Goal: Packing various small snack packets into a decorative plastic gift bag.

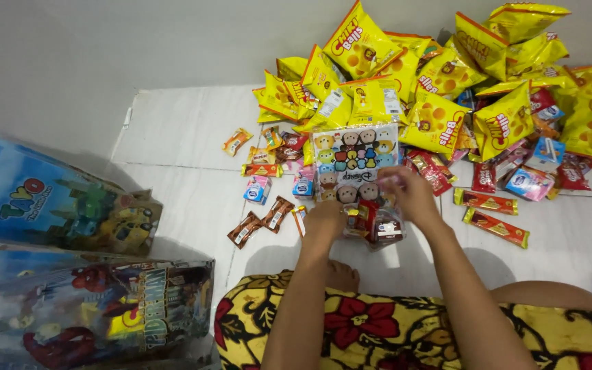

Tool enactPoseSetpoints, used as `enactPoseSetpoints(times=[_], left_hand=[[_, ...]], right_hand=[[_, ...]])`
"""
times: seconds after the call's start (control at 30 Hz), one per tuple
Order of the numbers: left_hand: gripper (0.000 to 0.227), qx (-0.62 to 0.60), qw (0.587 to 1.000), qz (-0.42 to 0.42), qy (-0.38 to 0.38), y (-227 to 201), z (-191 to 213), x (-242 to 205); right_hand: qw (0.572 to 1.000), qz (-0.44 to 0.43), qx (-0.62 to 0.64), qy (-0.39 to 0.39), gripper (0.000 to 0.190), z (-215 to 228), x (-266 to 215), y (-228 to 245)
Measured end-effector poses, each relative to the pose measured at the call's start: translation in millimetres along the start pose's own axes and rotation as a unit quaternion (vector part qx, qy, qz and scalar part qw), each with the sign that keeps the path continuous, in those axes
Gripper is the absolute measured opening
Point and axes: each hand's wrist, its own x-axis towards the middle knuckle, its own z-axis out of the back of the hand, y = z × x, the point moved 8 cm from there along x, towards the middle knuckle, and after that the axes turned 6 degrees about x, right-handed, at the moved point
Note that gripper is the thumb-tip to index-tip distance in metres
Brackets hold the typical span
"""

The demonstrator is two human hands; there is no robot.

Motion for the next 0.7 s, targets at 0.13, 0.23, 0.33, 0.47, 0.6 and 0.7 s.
enactPoseSetpoints(times=[0.13, 0.23, 0.33, 0.47, 0.6, 0.7], left_hand=[[0.038, 0.002, 1.000, 0.009, 0.010, 1.7, -0.2, 1.8], [0.038, 0.001, 1.000, 0.007, 0.008, -1.0, 6.2, -6.6], [0.038, -0.009, 1.000, 0.004, 0.001, -2.8, 8.4, -9.0], [0.039, -0.001, 1.000, 0.014, 0.028, -3.4, 8.8, -10.2], [0.038, -0.011, 1.000, 0.006, 0.025, -8.9, 20.3, -20.5], [0.038, 0.002, 1.000, 0.009, 0.030, -6.6, 15.9, -17.4]], right_hand=[[0.993, -0.004, -0.017, 0.119, 0.021, -36.7, -5.7, -9.9], [0.978, -0.019, -0.128, 0.166, 0.023, -60.7, -5.6, -39.4], [0.976, -0.040, -0.151, 0.153, 0.023, -70.8, -0.7, -61.8], [0.968, -0.064, -0.156, 0.184, 0.027, -86.4, 4.6, -82.3], [0.969, -0.067, -0.143, 0.188, 0.029, -77.5, 2.7, -69.2], [0.977, -0.066, -0.121, 0.165, 0.025, -68.2, 3.8, -65.0]])
